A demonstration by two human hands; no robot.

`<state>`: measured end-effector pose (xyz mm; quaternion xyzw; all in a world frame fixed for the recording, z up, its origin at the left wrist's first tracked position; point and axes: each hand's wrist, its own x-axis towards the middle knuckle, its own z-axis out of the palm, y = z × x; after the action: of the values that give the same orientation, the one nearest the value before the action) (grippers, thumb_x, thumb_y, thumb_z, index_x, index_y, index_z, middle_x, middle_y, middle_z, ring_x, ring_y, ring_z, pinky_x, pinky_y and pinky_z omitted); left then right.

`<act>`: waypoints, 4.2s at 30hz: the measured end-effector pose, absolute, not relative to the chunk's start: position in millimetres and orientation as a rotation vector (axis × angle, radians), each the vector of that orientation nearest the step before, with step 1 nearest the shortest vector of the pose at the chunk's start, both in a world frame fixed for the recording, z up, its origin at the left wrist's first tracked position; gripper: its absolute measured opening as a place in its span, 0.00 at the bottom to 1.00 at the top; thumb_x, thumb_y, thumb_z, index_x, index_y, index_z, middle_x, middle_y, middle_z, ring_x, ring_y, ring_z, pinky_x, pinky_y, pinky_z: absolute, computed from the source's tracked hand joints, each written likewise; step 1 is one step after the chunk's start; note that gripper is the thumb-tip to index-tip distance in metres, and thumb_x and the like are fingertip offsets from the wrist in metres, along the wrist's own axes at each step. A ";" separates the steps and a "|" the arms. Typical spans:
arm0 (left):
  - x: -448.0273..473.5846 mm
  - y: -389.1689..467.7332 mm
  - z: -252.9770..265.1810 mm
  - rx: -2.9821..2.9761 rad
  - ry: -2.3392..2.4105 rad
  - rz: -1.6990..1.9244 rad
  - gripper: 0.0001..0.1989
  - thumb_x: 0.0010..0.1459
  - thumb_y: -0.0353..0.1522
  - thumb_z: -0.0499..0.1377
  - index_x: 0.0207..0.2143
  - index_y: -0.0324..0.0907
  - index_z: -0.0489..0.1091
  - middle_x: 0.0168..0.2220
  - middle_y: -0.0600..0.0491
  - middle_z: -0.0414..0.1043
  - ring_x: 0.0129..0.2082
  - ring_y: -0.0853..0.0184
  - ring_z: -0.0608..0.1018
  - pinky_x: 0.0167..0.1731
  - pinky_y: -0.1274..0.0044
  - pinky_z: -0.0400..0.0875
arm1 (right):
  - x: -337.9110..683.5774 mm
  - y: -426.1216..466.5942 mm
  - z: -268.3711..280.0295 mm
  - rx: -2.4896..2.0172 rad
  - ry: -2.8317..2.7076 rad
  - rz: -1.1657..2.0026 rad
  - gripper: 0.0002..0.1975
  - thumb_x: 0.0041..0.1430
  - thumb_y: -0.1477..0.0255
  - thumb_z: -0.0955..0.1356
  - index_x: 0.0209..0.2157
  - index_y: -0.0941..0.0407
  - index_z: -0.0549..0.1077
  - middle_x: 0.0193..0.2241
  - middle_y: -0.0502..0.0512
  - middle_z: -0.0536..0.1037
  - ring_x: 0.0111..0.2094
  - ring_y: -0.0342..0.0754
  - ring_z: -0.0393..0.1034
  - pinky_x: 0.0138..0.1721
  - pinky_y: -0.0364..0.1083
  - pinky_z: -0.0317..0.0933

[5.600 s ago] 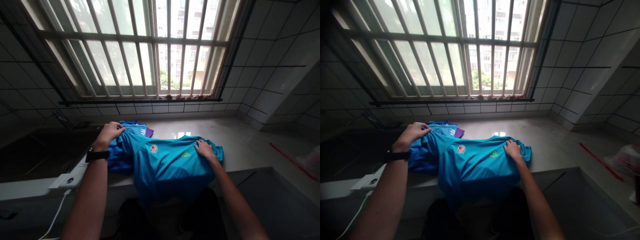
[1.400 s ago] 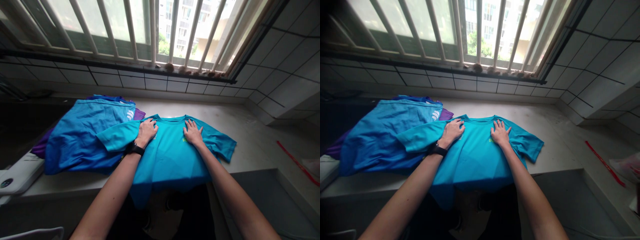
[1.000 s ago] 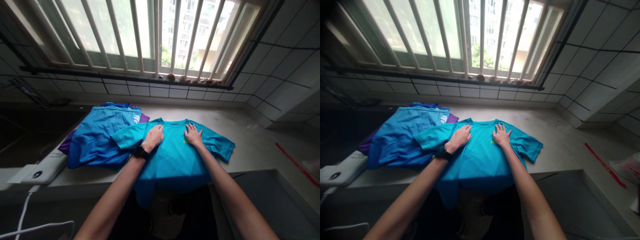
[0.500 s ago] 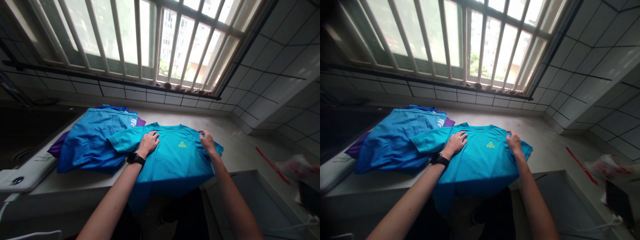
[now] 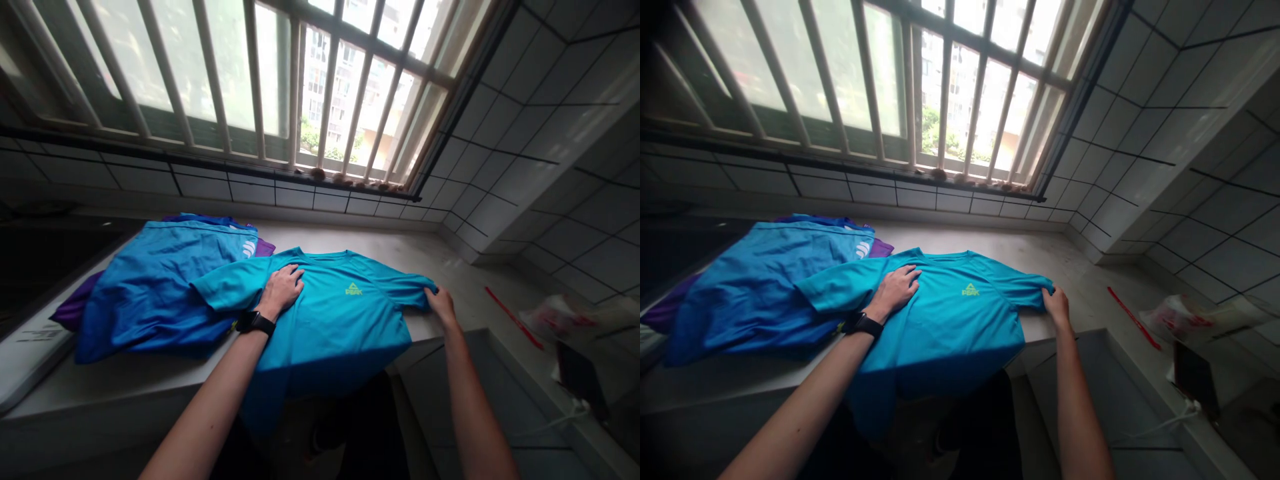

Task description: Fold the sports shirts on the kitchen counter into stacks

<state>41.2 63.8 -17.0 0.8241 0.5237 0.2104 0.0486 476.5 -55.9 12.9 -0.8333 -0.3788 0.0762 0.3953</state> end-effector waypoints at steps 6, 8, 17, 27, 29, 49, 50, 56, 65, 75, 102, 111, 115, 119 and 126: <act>40.4 65.6 -17.5 2.502 1.595 0.651 0.22 0.65 0.32 0.53 0.58 0.44 0.77 0.65 0.44 0.72 0.65 0.56 0.73 0.64 0.63 0.67 | 466.7 -55.2 11.2 -1.678 -0.730 0.491 0.27 0.41 0.69 0.76 0.45 0.53 0.70 0.42 0.59 0.84 0.43 0.57 0.80 0.44 0.53 0.76; 40.3 65.8 -17.7 2.500 1.593 0.659 0.22 0.65 0.32 0.53 0.58 0.45 0.77 0.65 0.45 0.73 0.65 0.57 0.73 0.64 0.64 0.67 | 457.9 -55.5 14.4 -1.635 -0.785 0.434 0.31 0.42 0.67 0.75 0.50 0.53 0.67 0.47 0.62 0.83 0.47 0.57 0.79 0.47 0.53 0.75; 40.9 63.3 -15.5 2.509 1.615 0.619 0.22 0.66 0.32 0.53 0.58 0.45 0.76 0.65 0.46 0.72 0.65 0.57 0.73 0.64 0.64 0.67 | 427.3 -66.2 16.9 -1.653 -1.255 0.443 0.22 0.63 0.56 0.63 0.51 0.55 0.71 0.47 0.66 0.83 0.46 0.56 0.79 0.45 0.53 0.73; 42.3 63.3 -15.9 2.486 1.627 0.636 0.21 0.65 0.32 0.54 0.58 0.46 0.77 0.65 0.46 0.72 0.65 0.56 0.73 0.64 0.64 0.66 | 392.4 -66.8 11.4 -2.059 -1.918 0.072 0.10 0.61 0.65 0.73 0.43 0.52 0.82 0.47 0.59 0.81 0.49 0.55 0.77 0.51 0.48 0.68; 42.5 63.4 -16.8 2.479 1.633 0.639 0.21 0.65 0.32 0.54 0.58 0.46 0.77 0.66 0.46 0.72 0.65 0.56 0.73 0.64 0.64 0.66 | 387.9 -60.2 15.2 -2.140 -1.842 0.026 0.08 0.64 0.67 0.70 0.41 0.51 0.82 0.44 0.58 0.83 0.47 0.55 0.78 0.48 0.46 0.68; 42.2 64.9 -19.1 2.482 1.631 0.638 0.22 0.65 0.33 0.53 0.57 0.47 0.77 0.65 0.46 0.72 0.65 0.56 0.72 0.64 0.64 0.66 | 360.5 -20.0 9.7 -2.156 -1.848 0.064 0.11 0.68 0.72 0.65 0.46 0.54 0.78 0.45 0.60 0.83 0.45 0.54 0.79 0.45 0.45 0.67; 42.0 65.0 -19.2 2.484 1.632 0.638 0.22 0.65 0.33 0.53 0.57 0.48 0.77 0.65 0.47 0.72 0.65 0.57 0.73 0.64 0.64 0.66 | 357.6 -14.1 12.7 -2.180 -1.779 0.050 0.12 0.68 0.73 0.64 0.47 0.54 0.78 0.45 0.61 0.83 0.46 0.55 0.79 0.46 0.46 0.67; 42.0 63.8 -16.6 2.479 1.631 0.636 0.21 0.65 0.33 0.53 0.57 0.47 0.77 0.65 0.46 0.72 0.64 0.56 0.74 0.64 0.63 0.67 | 355.4 12.4 27.9 -1.936 -1.548 0.244 0.20 0.74 0.66 0.57 0.51 0.57 0.77 0.45 0.63 0.83 0.46 0.55 0.79 0.52 0.50 0.70; 43.6 62.2 -13.7 2.451 1.649 0.604 0.22 0.66 0.32 0.53 0.58 0.45 0.76 0.66 0.45 0.72 0.65 0.56 0.73 0.64 0.63 0.66 | 375.3 -11.7 -2.4 -2.010 -1.959 0.207 0.22 0.68 0.66 0.68 0.61 0.57 0.74 0.68 0.67 0.67 0.67 0.62 0.65 0.67 0.59 0.60; 44.4 61.3 -10.8 2.452 1.658 0.580 0.22 0.66 0.32 0.53 0.59 0.45 0.76 0.66 0.45 0.70 0.66 0.56 0.72 0.65 0.64 0.65 | 405.7 -21.9 -14.7 -1.798 -1.962 0.311 0.26 0.60 0.81 0.65 0.59 0.53 0.76 0.66 0.60 0.72 0.69 0.57 0.63 0.70 0.62 0.56; 44.1 63.3 -10.5 2.475 1.664 0.552 0.23 0.67 0.32 0.52 0.60 0.43 0.75 0.66 0.43 0.70 0.66 0.54 0.72 0.64 0.62 0.66 | 379.1 -30.3 6.4 -2.000 -2.317 0.267 0.27 0.76 0.65 0.53 0.70 0.52 0.65 0.74 0.57 0.56 0.75 0.55 0.48 0.73 0.63 0.44; 42.7 60.4 -14.6 2.551 1.672 0.497 0.24 0.68 0.32 0.51 0.62 0.43 0.73 0.67 0.44 0.70 0.67 0.57 0.71 0.65 0.64 0.66 | 343.8 2.0 -5.2 -2.145 -2.245 0.120 0.30 0.77 0.60 0.51 0.75 0.49 0.55 0.76 0.52 0.49 0.77 0.55 0.41 0.73 0.64 0.43; 54.1 47.4 -2.1 2.650 1.704 0.375 0.24 0.69 0.32 0.51 0.64 0.43 0.71 0.69 0.45 0.67 0.69 0.58 0.68 0.67 0.65 0.64 | 345.6 1.4 -12.3 -2.147 -2.237 0.090 0.31 0.77 0.60 0.50 0.75 0.49 0.54 0.76 0.51 0.49 0.76 0.55 0.42 0.73 0.64 0.45; 39.4 28.7 35.1 2.607 2.027 0.514 0.25 0.67 0.27 0.49 0.63 0.42 0.70 0.64 0.42 0.72 0.63 0.56 0.74 0.65 0.64 0.64 | 346.6 1.4 -13.3 -2.123 -2.246 0.098 0.31 0.76 0.60 0.50 0.75 0.51 0.55 0.76 0.51 0.49 0.76 0.55 0.42 0.73 0.63 0.44; -80.4 18.9 86.5 2.012 2.544 0.203 0.14 0.48 0.39 0.68 0.35 0.42 0.74 0.40 0.37 0.80 0.45 0.41 0.81 0.43 0.60 0.75 | 346.9 6.4 -23.0 -2.067 -2.211 0.087 0.31 0.76 0.60 0.51 0.74 0.52 0.57 0.75 0.54 0.52 0.76 0.57 0.45 0.72 0.66 0.46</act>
<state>-80.4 18.9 86.5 0.6183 0.7816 0.0623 -0.0541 346.9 6.4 -23.0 -0.6816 -0.7289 0.0288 0.0568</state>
